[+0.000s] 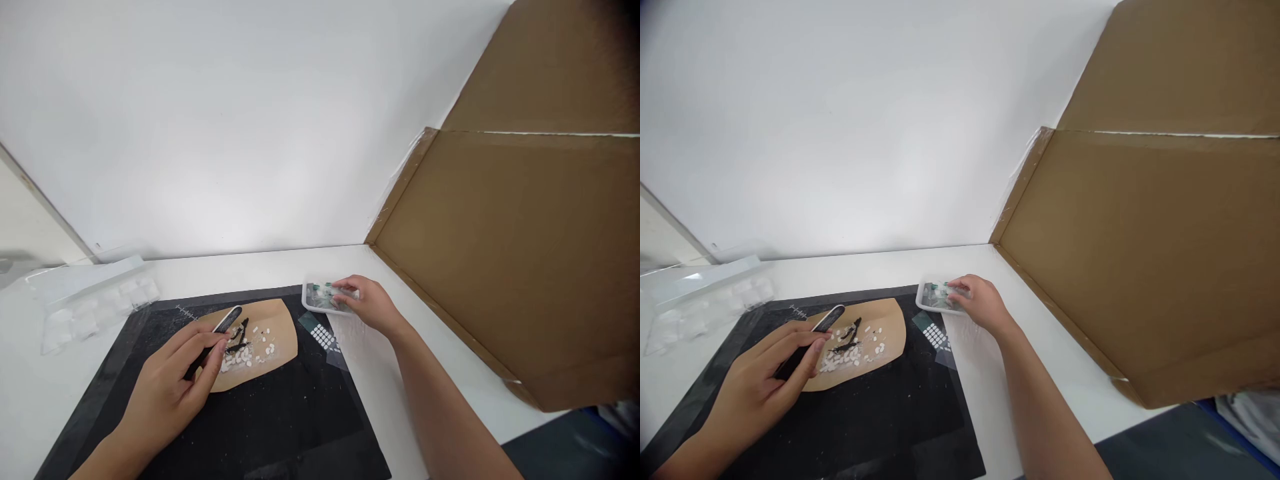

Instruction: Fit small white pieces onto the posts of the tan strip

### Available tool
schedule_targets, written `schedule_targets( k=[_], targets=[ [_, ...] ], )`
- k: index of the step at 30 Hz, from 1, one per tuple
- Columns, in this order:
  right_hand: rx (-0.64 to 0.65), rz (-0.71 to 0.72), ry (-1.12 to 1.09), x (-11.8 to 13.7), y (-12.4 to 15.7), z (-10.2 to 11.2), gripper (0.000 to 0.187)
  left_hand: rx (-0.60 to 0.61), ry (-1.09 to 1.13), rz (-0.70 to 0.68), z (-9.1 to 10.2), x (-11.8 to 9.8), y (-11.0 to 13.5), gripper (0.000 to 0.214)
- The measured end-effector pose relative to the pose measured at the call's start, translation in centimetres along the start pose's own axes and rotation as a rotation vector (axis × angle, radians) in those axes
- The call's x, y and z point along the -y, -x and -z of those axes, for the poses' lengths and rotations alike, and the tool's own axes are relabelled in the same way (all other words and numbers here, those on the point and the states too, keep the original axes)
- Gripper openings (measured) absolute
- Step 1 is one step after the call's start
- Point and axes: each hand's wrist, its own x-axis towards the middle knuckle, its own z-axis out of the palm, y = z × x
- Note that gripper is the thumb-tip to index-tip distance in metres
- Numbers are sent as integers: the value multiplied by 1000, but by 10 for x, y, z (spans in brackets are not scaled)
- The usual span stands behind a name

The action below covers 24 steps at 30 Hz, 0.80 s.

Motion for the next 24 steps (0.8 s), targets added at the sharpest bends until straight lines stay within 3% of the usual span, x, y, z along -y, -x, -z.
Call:
schedule_targets(
  k=[8, 16, 24],
  targets=[
    [-149, 0, -113, -5, -1, 1, 27, 0, -6, -5, 1, -3, -2, 12],
    [-172, -6, -183, -10, -2, -2, 33, -12, -2, -26, 1, -1, -3, 12],
    [-162, -20, -79, -2, 0, 2, 20, -18, 2, -45, 4, -5, -5, 13]
  ],
)
